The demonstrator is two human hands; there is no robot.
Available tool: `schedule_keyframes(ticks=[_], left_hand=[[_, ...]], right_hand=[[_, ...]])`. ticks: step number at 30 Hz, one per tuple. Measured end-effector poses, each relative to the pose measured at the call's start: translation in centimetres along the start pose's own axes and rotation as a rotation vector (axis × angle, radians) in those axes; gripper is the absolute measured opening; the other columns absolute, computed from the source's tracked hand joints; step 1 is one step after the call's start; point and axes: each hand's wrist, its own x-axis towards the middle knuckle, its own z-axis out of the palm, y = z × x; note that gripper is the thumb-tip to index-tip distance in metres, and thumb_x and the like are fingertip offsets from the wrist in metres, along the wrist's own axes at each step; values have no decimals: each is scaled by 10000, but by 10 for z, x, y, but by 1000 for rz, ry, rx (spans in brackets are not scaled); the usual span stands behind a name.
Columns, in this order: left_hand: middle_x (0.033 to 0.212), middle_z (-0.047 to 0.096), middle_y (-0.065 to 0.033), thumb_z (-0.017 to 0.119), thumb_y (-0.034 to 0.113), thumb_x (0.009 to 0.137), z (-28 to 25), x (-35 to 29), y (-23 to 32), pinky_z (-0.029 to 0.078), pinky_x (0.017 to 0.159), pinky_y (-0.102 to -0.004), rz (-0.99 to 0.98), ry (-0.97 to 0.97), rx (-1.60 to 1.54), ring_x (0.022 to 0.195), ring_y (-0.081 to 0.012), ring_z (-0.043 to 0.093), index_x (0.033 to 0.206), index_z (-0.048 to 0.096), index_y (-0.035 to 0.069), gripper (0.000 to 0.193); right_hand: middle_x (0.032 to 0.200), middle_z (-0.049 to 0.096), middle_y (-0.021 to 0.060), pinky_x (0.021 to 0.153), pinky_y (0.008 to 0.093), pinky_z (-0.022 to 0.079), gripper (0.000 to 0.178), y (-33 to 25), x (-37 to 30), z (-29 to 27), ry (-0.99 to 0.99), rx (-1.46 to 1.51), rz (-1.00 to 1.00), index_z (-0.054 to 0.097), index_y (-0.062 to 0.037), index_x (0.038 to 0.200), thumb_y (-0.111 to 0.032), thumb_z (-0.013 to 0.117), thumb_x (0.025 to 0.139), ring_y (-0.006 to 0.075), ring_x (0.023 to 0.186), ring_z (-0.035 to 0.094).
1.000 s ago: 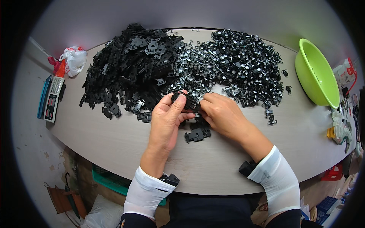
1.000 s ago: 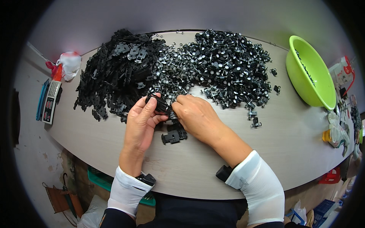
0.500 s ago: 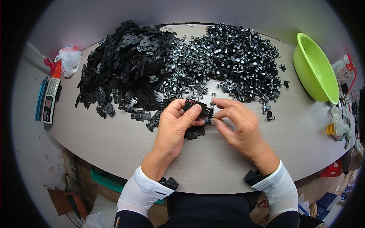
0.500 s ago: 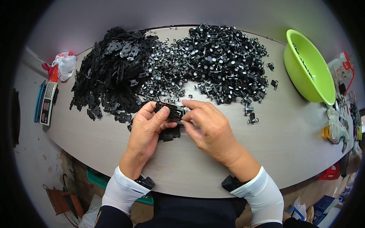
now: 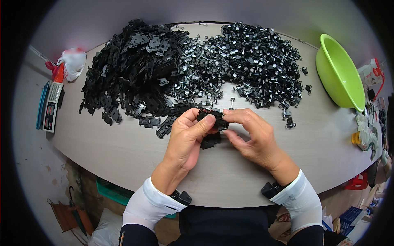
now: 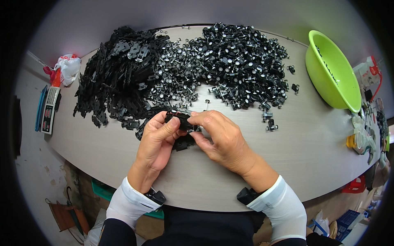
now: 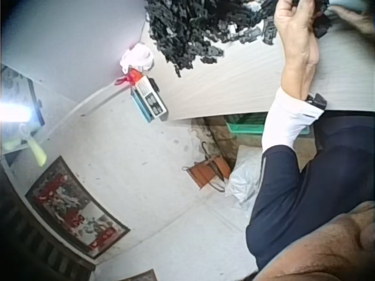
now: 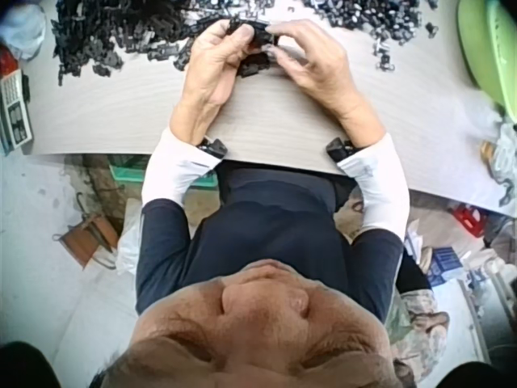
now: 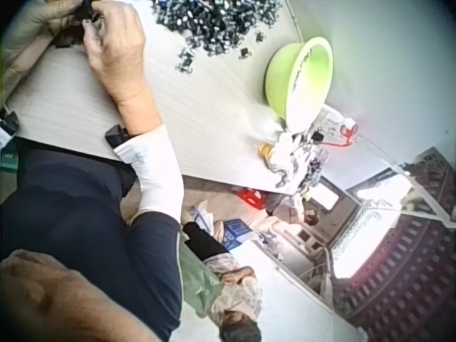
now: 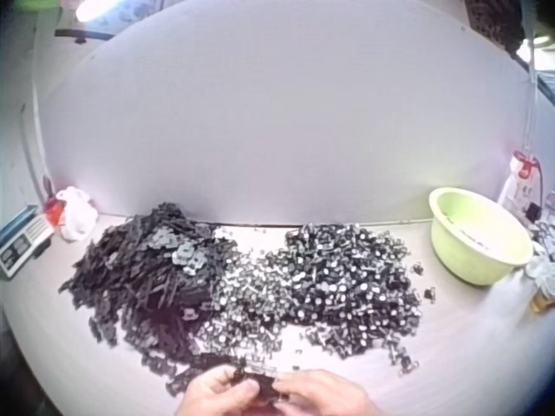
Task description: Assembling plastic toy car chassis components at a workstation.
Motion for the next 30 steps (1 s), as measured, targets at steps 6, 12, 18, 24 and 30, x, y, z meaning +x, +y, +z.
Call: schedule_keyframes(ticks=[6, 12, 18, 24, 30], left_hand=[[1060, 718, -51, 694, 151, 964, -4, 0, -4, 518, 901, -320, -8, -22, -36, 968, -132, 663, 1106, 638, 53, 182], [1069, 714, -55, 684, 161, 972, 2, -1, -4, 516, 907, -314, 0, -33, -60, 965, -133, 663, 1098, 638, 55, 171], [1061, 706, -67, 707, 106, 954, 0, -2, -1, 571, 823, -294, 32, -6, -30, 913, -132, 675, 1087, 615, 41, 175], [1034, 663, -39, 680, 107, 961, -31, -40, 48, 506, 718, -239, 321, 216, 467, 883, -84, 621, 1253, 600, -5, 323], [1056, 649, -38, 687, 107, 944, -114, -93, 67, 494, 768, -235, 313, 480, 822, 900, -78, 607, 1289, 597, 4, 372]], right_hand=[[1093, 704, 147, 797, 353, 587, 368, 3, -1, 0, 38, -15, -21, 626, -23, 1107, 51, 755, 770, 292, 931, 700], [1072, 708, 141, 828, 364, 579, 374, 3, -1, -2, 33, -3, -22, 633, -25, 1111, 26, 779, 770, 302, 933, 697], [1028, 702, 122, 781, 360, 570, 332, -2, 1, 4, 73, -88, -73, 643, -28, 1097, -10, 775, 793, 299, 910, 693], [911, 679, 113, 684, 340, 545, 133, 22, -3, -20, 15, -143, 262, 691, -20, 1020, -58, 701, 892, 262, 758, 677], [856, 607, 104, 723, 389, 526, 164, 27, 4, -2, -45, -322, 179, 690, -37, 1004, -57, 725, 846, 283, 813, 652]])
